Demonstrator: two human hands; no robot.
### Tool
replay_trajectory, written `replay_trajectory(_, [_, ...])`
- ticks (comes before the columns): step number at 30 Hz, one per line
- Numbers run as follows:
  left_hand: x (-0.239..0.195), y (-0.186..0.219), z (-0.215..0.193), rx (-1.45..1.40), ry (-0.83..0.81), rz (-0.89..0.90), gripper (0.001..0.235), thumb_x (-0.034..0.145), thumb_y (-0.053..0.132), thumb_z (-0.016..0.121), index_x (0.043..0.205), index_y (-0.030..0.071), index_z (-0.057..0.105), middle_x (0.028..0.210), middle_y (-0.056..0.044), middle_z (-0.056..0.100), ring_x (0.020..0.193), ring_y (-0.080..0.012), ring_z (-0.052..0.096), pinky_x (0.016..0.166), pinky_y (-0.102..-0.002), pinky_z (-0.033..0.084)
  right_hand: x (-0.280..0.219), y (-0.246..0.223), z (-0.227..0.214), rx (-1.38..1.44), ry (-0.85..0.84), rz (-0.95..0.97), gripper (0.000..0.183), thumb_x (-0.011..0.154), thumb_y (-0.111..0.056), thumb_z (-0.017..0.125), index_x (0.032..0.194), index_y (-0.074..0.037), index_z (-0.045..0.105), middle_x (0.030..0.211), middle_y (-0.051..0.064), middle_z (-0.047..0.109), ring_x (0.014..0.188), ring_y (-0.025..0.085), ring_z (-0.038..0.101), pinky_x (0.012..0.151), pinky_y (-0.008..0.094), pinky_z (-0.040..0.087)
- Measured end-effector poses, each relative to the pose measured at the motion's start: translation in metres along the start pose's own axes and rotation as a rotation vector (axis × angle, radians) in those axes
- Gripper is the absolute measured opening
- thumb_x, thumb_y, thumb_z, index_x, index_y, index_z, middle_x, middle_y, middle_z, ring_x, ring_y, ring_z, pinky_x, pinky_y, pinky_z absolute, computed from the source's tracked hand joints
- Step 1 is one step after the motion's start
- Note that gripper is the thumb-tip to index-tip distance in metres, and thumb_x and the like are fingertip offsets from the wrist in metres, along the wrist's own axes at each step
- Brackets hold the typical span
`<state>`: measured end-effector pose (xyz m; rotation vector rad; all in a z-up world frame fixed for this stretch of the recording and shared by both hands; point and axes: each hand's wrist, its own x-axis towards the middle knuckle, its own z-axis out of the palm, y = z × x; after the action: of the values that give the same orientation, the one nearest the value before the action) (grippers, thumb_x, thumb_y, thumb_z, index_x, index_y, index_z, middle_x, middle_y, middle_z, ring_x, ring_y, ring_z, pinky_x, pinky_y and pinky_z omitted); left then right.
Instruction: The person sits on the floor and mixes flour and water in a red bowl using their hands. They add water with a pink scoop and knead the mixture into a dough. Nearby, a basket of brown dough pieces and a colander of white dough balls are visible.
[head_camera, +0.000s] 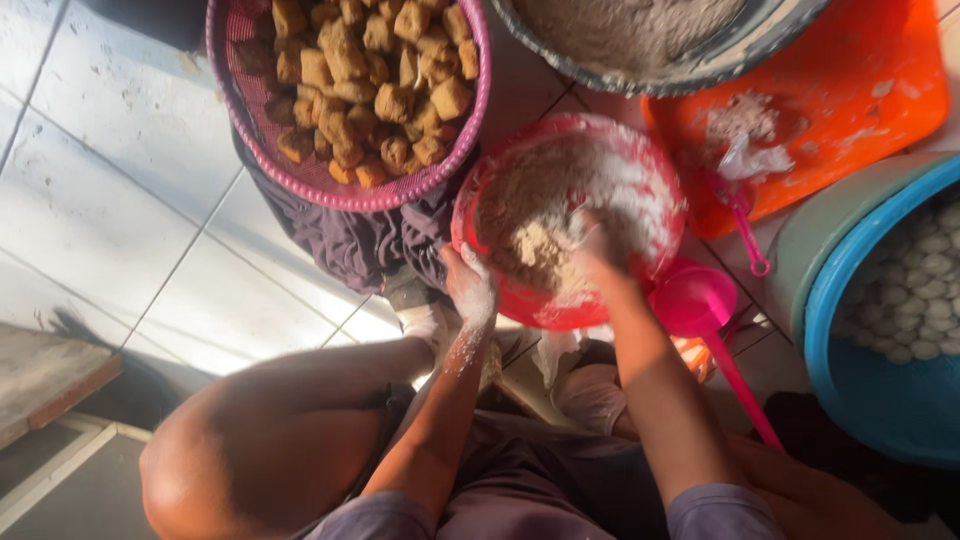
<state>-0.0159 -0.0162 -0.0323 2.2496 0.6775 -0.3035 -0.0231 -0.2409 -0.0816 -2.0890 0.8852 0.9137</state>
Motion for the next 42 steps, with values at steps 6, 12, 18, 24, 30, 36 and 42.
replay_trajectory(6, [-0.045, 0.004, 0.012, 0.026, 0.039, -0.305, 0.052, 0.106, 0.045, 0.036, 0.136, 0.003, 0.042, 0.106, -0.037, 0.063, 0.098, -0.0561, 0.060, 0.082, -0.062, 0.044, -0.069, -0.062, 0.016, -0.126, 0.292, -0.184, 0.103, 0.069, -0.053, 0.092, 0.155, -0.024, 0.043, 0.164, 0.032, 0.015, 0.150, 0.051, 0.019, 0.118, 0.060, 0.021])
replay_trajectory(12, [0.007, 0.007, -0.020, -0.098, -0.047, -0.024, 0.055, 0.106, 0.049, 0.042, 0.116, -0.003, 0.055, 0.107, -0.032, 0.066, 0.101, -0.0467, 0.066, 0.093, -0.052, 0.051, -0.076, -0.034, 0.065, 0.555, 0.707, -0.139, 0.048, 0.098, -0.053, 0.067, 0.131, -0.018, 0.069, 0.150, 0.014, 0.061, 0.143, 0.030, 0.056, 0.130, 0.044, 0.044])
replay_trajectory(18, [0.064, 0.029, -0.016, 0.060, -0.260, 0.078, 0.061, 0.109, 0.043, 0.035, 0.150, -0.001, 0.044, 0.122, -0.035, 0.065, 0.116, -0.0497, 0.063, 0.097, -0.052, 0.049, 0.009, 0.037, 0.052, 0.625, 0.773, 0.010, 0.058, 0.106, -0.038, 0.051, 0.149, 0.001, 0.051, 0.155, 0.023, 0.049, 0.143, 0.035, 0.047, 0.120, 0.042, 0.037])
replay_trajectory(24, [0.057, 0.039, -0.022, 0.085, -0.260, 0.063, 0.063, 0.108, 0.044, 0.036, 0.147, -0.005, 0.045, 0.106, -0.035, 0.070, 0.104, -0.0490, 0.069, 0.090, -0.051, 0.054, 0.043, 0.036, 0.037, 0.864, 0.587, 0.215, 0.066, 0.099, -0.046, 0.056, 0.147, 0.000, 0.050, 0.154, 0.020, 0.048, 0.139, 0.032, 0.050, 0.116, 0.039, 0.040])
replay_trajectory(30, [0.061, 0.026, -0.012, 0.142, -0.280, 0.032, 0.061, 0.106, 0.041, 0.036, 0.145, -0.004, 0.050, 0.102, -0.035, 0.070, 0.101, -0.0499, 0.068, 0.087, -0.054, 0.053, 0.081, -0.022, 0.003, 1.169, 0.108, -0.037, 0.060, 0.102, -0.038, 0.054, 0.153, -0.012, 0.038, 0.157, -0.001, 0.037, 0.139, 0.015, 0.039, 0.110, 0.041, 0.039])
replay_trajectory(36, [0.060, 0.020, -0.005, 0.156, -0.235, 0.031, 0.064, 0.106, 0.042, 0.036, 0.148, -0.005, 0.045, 0.104, -0.036, 0.069, 0.103, -0.0514, 0.067, 0.090, -0.055, 0.052, 0.042, -0.094, 0.001, 0.335, 0.126, -0.248, 0.061, 0.091, -0.032, 0.064, 0.145, -0.011, 0.046, 0.151, 0.025, 0.042, 0.132, 0.045, 0.039, 0.111, 0.059, 0.032])
replay_trajectory(42, [0.059, 0.031, -0.010, 0.102, -0.230, 0.061, 0.066, 0.107, 0.047, 0.035, 0.148, -0.004, 0.045, 0.106, -0.037, 0.068, 0.105, -0.0523, 0.065, 0.089, -0.056, 0.051, -0.044, -0.097, -0.003, -0.678, -0.182, -0.422, 0.085, 0.080, -0.029, 0.072, 0.156, -0.022, 0.034, 0.168, 0.019, 0.008, 0.155, 0.040, 0.001, 0.120, 0.064, 0.001])
